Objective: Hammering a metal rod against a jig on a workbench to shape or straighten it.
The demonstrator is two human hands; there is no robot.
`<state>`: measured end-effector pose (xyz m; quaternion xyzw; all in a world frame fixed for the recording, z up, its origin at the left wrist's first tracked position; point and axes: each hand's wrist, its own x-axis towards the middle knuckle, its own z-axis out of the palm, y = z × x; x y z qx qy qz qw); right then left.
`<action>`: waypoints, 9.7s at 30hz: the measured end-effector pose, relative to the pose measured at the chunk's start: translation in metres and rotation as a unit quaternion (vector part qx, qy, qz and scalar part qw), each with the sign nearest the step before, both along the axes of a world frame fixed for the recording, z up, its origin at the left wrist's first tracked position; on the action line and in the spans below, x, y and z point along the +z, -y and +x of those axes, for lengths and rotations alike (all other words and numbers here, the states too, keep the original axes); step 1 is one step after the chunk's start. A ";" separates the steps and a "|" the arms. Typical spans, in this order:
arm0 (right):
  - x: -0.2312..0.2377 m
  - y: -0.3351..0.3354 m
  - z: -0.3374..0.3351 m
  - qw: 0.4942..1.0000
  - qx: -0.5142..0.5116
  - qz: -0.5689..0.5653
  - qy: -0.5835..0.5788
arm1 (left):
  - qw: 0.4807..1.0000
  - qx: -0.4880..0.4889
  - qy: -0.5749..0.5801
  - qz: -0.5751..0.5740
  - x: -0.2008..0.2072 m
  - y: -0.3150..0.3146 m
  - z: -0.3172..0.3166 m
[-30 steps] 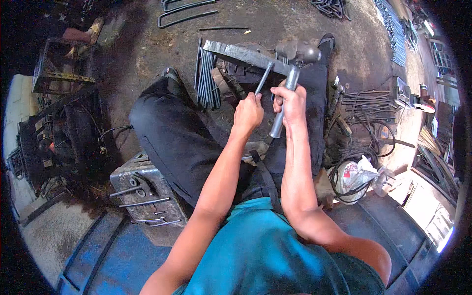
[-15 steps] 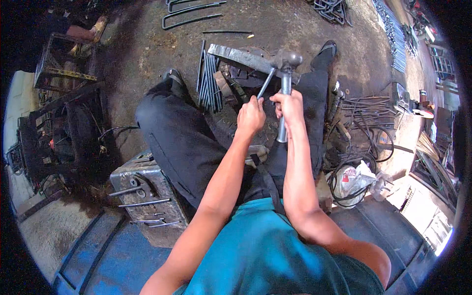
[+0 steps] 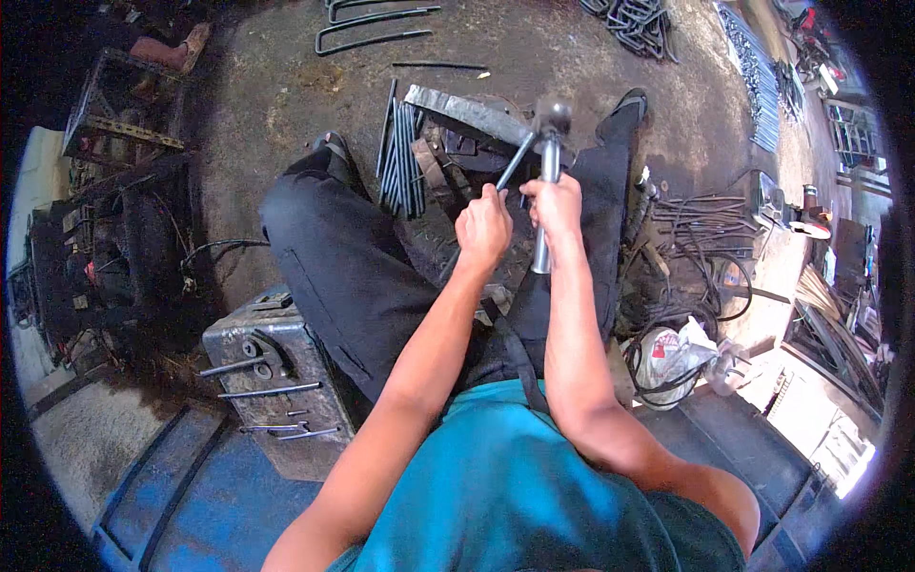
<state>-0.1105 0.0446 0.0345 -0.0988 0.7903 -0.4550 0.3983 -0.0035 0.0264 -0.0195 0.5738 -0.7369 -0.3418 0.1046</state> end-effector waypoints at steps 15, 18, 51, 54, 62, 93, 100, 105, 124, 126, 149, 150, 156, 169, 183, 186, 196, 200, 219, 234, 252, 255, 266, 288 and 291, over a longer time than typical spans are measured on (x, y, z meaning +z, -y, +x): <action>0.072 -0.004 0.003 0.976 -0.002 -0.208 0.061 | 1.000 0.013 -0.002 0.022 0.027 0.000 0.013; 0.033 -0.008 -0.010 0.993 0.026 -0.104 0.047 | 1.000 0.005 -0.008 0.020 0.024 -0.002 0.013; 0.110 -0.028 -0.009 0.983 -0.010 -0.177 -0.047 | 0.998 -0.005 -0.053 0.028 0.031 0.005 0.023; 0.156 -0.019 -0.003 0.953 -0.030 -0.297 -0.045 | 0.998 -0.010 -0.055 0.000 0.028 0.005 0.022; 0.039 -0.004 -0.006 0.977 -0.029 -0.201 -0.062 | 0.999 -0.022 -0.028 0.033 0.026 0.007 0.018; 0.120 -0.021 0.004 0.984 -0.020 -0.161 -0.070 | 0.999 -0.003 -0.021 0.046 0.029 0.004 0.024; 0.138 -0.007 0.010 0.945 -0.006 -0.311 -0.101 | 0.999 -0.018 -0.011 0.031 0.031 0.012 0.029; 0.037 -0.009 0.006 0.955 0.054 -0.026 -0.289 | 0.999 -0.029 -0.026 0.009 0.026 0.003 0.027; 0.074 -0.001 0.004 0.951 0.013 -0.260 -0.167 | 0.997 0.019 -0.056 0.052 0.022 0.007 0.028; 0.024 -0.006 -0.010 0.949 0.059 -0.043 -0.308 | 0.997 0.010 -0.058 0.049 0.025 0.004 0.026; 0.013 -0.021 -0.009 0.970 0.046 0.038 -0.237 | 0.996 0.003 -0.075 0.049 0.019 0.000 0.034; 0.013 -0.019 -0.014 0.969 0.046 0.034 -0.239 | 0.996 0.000 -0.067 0.063 0.012 -0.001 0.036; 0.110 -0.022 -0.008 0.983 -0.048 -0.166 -0.065 | 0.993 -0.013 -0.098 0.069 0.018 0.004 0.025; 0.005 -0.015 -0.021 0.930 0.121 0.055 -0.342 | 0.979 0.033 -0.192 0.062 0.004 0.000 0.017; 0.134 -0.017 -0.005 0.958 -0.018 -0.272 -0.084 | 0.986 0.079 -0.145 0.009 0.014 -0.005 0.019; 0.066 -0.011 -0.024 0.962 0.029 -0.211 -0.169 | 0.990 0.086 -0.112 0.030 0.028 -0.005 0.013; 0.010 -0.032 -0.021 0.980 0.060 0.077 -0.171 | 0.993 0.071 -0.064 0.068 0.023 -0.001 0.025; -0.015 -0.041 -0.036 0.992 0.061 0.040 -0.104 | 0.989 0.088 -0.082 0.085 0.044 0.009 0.027; 0.001 -0.063 -0.065 0.997 0.061 0.011 0.044 | 0.740 -0.083 -0.363 0.561 0.105 0.094 0.064; -0.028 -0.042 -0.034 0.987 -0.021 -0.032 0.158 | 0.899 -0.019 -0.194 0.393 0.029 0.078 0.031; -0.015 -0.030 -0.099 0.965 0.053 -0.046 0.251 | 0.981 -0.125 0.009 0.150 0.012 0.081 0.039; -0.033 -0.038 -0.113 0.977 0.072 0.017 0.201 | 0.968 -0.150 0.062 0.191 0.051 0.067 0.023; -0.019 -0.043 -0.086 0.996 0.065 -0.053 0.022 | 0.944 -0.127 -0.005 0.305 0.021 0.073 0.035; -0.064 -0.035 -0.066 0.994 0.107 -0.016 -0.025 | 0.967 -0.126 -0.006 0.220 0.012 0.063 0.027; -0.045 -0.027 -0.066 0.958 0.047 -0.005 0.283 | 0.971 -0.151 0.011 0.185 0.008 0.065 0.034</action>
